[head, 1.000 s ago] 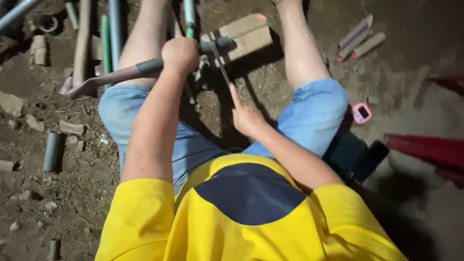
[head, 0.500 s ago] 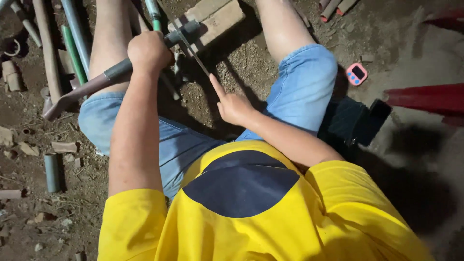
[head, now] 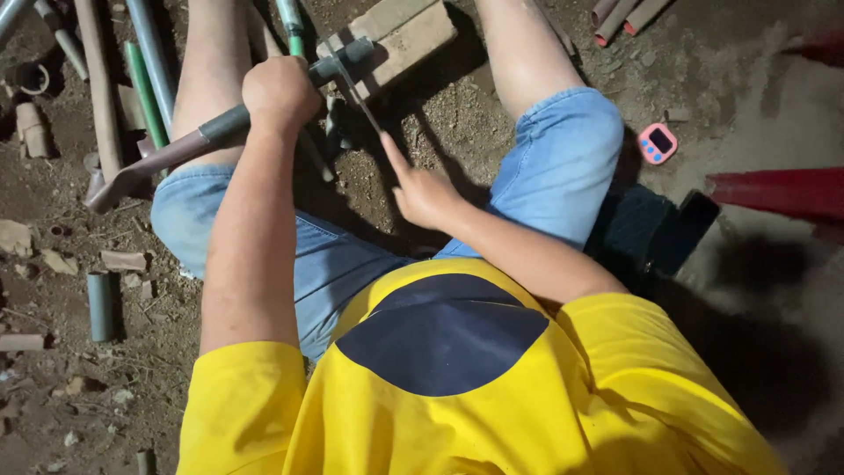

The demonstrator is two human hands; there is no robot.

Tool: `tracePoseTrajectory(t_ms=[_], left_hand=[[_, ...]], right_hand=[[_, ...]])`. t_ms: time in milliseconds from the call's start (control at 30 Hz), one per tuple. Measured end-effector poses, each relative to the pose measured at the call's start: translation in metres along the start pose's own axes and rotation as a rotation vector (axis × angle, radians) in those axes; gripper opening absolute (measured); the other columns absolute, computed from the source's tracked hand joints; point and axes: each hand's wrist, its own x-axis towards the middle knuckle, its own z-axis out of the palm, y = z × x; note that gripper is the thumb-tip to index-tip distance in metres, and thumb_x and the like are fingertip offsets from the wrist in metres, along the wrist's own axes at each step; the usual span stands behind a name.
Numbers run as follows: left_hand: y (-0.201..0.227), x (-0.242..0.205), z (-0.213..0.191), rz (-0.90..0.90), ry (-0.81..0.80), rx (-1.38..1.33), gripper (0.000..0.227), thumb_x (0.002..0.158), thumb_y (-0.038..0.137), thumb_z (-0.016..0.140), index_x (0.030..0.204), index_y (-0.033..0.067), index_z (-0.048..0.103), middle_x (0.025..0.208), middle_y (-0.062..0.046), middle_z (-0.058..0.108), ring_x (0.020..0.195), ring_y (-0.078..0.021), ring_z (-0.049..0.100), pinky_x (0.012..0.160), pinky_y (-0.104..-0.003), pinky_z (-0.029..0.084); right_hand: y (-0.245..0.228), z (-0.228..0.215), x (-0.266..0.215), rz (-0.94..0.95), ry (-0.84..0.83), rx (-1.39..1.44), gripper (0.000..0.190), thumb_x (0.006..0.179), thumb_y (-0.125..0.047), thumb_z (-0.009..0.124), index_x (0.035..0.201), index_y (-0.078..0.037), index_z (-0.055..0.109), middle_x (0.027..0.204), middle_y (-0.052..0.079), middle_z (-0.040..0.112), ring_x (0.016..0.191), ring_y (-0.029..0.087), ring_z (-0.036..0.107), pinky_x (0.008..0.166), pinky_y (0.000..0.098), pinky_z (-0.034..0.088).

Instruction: Cutting a PVC pipe using a manual hacksaw blade while sitting on the ground.

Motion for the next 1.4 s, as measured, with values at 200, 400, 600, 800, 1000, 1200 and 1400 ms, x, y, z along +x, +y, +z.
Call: tracePoseTrajectory(t_ms=[200, 400, 600, 800, 1000, 1200, 1400], left_hand=[[0.005, -0.004, 0.002, -0.004, 0.038, 0.041, 0.016, 0.084, 0.018, 0.072, 0.094, 0.0102, 0.082, 0.079, -0.014, 0.077, 0.058, -0.0341, 0.073, 0.053, -0.044, 0.059], [0.006, -0.004, 0.009, -0.037, 0.136, 0.031, 0.016, 0.079, 0.016, 0.072, 0.090, 0.0123, 0.083, 0.078, -0.013, 0.077, 0.060, -0.0332, 0.073, 0.054, -0.042, 0.059], [0.009, -0.004, 0.004, -0.036, 0.076, -0.011, 0.013, 0.087, 0.014, 0.069, 0.088, 0.0115, 0.082, 0.076, -0.012, 0.075, 0.058, -0.0349, 0.071, 0.052, -0.045, 0.057], [0.014, -0.005, 0.009, -0.049, 0.112, 0.013, 0.012, 0.089, 0.014, 0.070, 0.086, 0.0125, 0.082, 0.075, -0.011, 0.075, 0.058, -0.0317, 0.071, 0.053, -0.044, 0.058], [0.014, -0.006, 0.014, -0.055, 0.231, 0.034, 0.017, 0.089, 0.013, 0.065, 0.082, 0.0138, 0.080, 0.071, -0.008, 0.076, 0.056, -0.0287, 0.072, 0.050, -0.041, 0.056], [0.013, -0.003, 0.016, -0.028, 0.214, -0.005, 0.017, 0.090, 0.014, 0.066, 0.082, 0.0151, 0.081, 0.072, -0.008, 0.077, 0.058, -0.0298, 0.072, 0.051, -0.043, 0.056], [0.017, -0.007, 0.017, -0.035, 0.197, -0.040, 0.019, 0.091, 0.012, 0.064, 0.083, 0.0146, 0.081, 0.073, -0.007, 0.077, 0.059, -0.0311, 0.073, 0.054, -0.043, 0.057]], right_hand=[[0.018, 0.011, 0.002, -0.075, 0.098, -0.093, 0.093, 0.108, -0.016, 0.054, 0.169, 0.000, -0.014, 0.068, 0.013, 0.068, 0.045, 0.028, 0.056, 0.042, 0.0379, 0.045], [-0.003, -0.023, 0.063, -0.045, 0.229, -0.062, 0.100, 0.101, -0.014, 0.057, 0.169, -0.014, -0.016, 0.091, 0.025, 0.076, 0.070, 0.045, 0.072, 0.063, 0.0576, 0.058], [0.010, 0.011, -0.001, -0.006, 0.056, -0.030, 0.097, 0.109, -0.013, 0.055, 0.168, -0.005, -0.021, 0.070, 0.011, 0.065, 0.049, 0.025, 0.057, 0.042, 0.0354, 0.050], [0.018, 0.006, 0.011, -0.107, 0.206, -0.106, 0.098, 0.103, -0.015, 0.059, 0.169, -0.001, -0.011, 0.068, 0.016, 0.069, 0.048, 0.035, 0.063, 0.045, 0.0477, 0.051], [-0.011, -0.037, 0.065, -0.086, 0.265, -0.043, 0.103, 0.095, -0.008, 0.059, 0.169, -0.005, -0.012, 0.079, 0.023, 0.074, 0.062, 0.042, 0.068, 0.055, 0.0547, 0.052], [0.014, 0.019, 0.004, -0.062, 0.175, -0.073, 0.099, 0.103, -0.012, 0.059, 0.168, 0.001, -0.015, 0.068, 0.013, 0.067, 0.049, 0.031, 0.062, 0.043, 0.0422, 0.052], [0.018, 0.012, 0.008, -0.063, 0.195, -0.134, 0.101, 0.101, -0.015, 0.061, 0.168, 0.001, -0.012, 0.075, 0.019, 0.071, 0.057, 0.037, 0.068, 0.051, 0.0478, 0.057]])
